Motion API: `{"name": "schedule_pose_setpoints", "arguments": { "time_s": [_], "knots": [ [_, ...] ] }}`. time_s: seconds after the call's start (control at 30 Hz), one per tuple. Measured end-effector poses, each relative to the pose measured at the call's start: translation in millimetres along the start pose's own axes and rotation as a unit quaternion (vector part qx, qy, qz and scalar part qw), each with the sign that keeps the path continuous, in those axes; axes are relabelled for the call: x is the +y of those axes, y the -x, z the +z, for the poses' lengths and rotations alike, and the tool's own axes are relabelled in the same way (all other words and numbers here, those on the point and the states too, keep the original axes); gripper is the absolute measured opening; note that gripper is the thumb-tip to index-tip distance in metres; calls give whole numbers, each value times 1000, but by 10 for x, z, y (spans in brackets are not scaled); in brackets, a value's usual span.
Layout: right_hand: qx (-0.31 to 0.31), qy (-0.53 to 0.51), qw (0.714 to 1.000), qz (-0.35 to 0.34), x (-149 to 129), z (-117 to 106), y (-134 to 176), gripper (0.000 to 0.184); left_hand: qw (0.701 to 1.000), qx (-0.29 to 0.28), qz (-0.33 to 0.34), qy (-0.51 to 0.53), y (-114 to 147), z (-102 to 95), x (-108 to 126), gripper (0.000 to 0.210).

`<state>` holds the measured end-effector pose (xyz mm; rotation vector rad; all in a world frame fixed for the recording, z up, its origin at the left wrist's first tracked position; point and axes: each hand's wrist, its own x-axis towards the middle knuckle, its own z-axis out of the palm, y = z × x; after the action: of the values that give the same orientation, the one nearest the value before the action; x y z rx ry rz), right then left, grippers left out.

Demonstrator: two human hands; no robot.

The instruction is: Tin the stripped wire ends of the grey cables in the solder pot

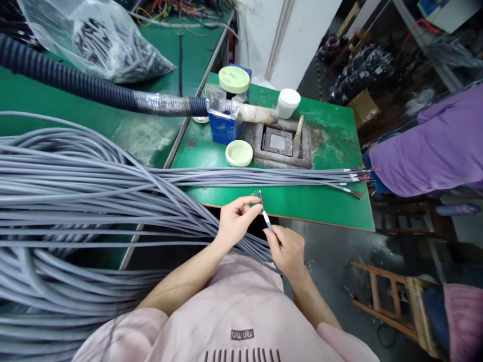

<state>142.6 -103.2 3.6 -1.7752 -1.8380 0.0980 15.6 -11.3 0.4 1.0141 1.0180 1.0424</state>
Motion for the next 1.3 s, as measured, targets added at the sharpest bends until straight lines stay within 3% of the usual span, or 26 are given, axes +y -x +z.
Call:
{"name": "schedule_pose_setpoints", "arguments": {
  "time_s": [0.23, 0.5, 0.83, 1.3],
  "knots": [
    [1, 25, 999, -26, -4, 30, -35, 30, 997, -42, -66, 20, -74, -46, 18, 24],
    [-11, -46, 999, 23, -5, 24, -20, 28, 986, -52, -136, 77, -83, -35, 13, 29],
    [6, 5, 1000, 10, 16, 86, -18, 31, 1000, -18, -21, 2, 17, 12, 19, 22],
    [16, 30, 999, -2, 28, 118, -19, 32, 998, -9, -59, 4, -42, -14, -19, 24]
  ]
}}
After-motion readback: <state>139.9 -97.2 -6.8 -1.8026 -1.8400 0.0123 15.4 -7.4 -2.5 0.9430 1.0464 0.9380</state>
